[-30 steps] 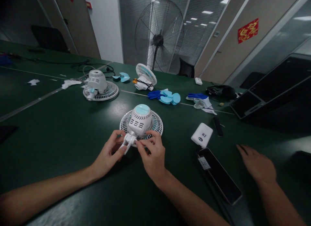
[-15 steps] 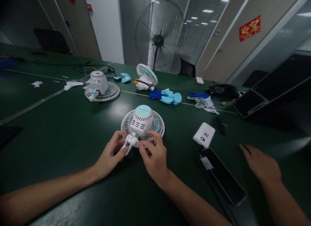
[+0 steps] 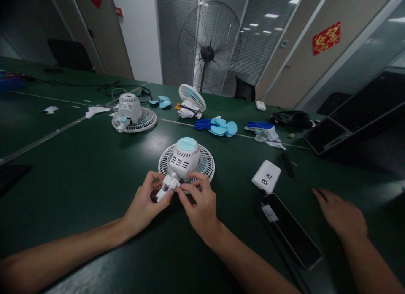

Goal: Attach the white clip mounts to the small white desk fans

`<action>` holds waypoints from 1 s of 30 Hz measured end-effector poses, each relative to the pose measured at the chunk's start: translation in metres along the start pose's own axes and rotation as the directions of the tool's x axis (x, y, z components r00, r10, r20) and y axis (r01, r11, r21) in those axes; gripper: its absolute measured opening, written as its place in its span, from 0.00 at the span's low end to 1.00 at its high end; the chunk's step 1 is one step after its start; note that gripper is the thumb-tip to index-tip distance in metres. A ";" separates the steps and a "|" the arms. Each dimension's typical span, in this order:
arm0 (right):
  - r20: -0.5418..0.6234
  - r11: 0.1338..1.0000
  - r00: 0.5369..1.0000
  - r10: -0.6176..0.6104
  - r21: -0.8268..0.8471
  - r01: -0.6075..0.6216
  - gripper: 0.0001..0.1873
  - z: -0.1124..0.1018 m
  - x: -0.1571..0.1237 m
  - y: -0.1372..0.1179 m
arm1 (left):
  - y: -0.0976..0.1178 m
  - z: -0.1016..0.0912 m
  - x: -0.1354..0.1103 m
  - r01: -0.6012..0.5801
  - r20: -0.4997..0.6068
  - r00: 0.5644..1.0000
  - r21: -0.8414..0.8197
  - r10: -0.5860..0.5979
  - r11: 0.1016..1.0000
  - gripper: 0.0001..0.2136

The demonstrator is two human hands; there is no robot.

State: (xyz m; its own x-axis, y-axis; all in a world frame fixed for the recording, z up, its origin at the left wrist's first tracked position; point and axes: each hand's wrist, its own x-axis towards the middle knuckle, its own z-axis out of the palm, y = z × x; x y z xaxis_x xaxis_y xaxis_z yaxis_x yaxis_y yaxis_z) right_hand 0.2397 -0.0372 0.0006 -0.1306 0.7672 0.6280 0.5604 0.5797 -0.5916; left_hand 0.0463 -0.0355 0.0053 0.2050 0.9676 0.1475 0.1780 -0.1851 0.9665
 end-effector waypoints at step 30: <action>0.028 0.995 0.998 0.053 0.082 -0.055 0.07 -0.007 0.003 -0.005 | 0.002 -0.005 0.007 -0.099 0.057 0.995 0.275 0.087 0.956 0.13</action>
State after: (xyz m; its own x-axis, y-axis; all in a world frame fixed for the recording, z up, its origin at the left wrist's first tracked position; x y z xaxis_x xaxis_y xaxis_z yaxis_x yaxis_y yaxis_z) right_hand 0.2426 -0.0396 0.0092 -0.1238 0.8040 0.5816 0.4980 0.5573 -0.6644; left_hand 0.0432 -0.0277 0.0095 0.2738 0.9365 0.2192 0.4144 -0.3205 0.8518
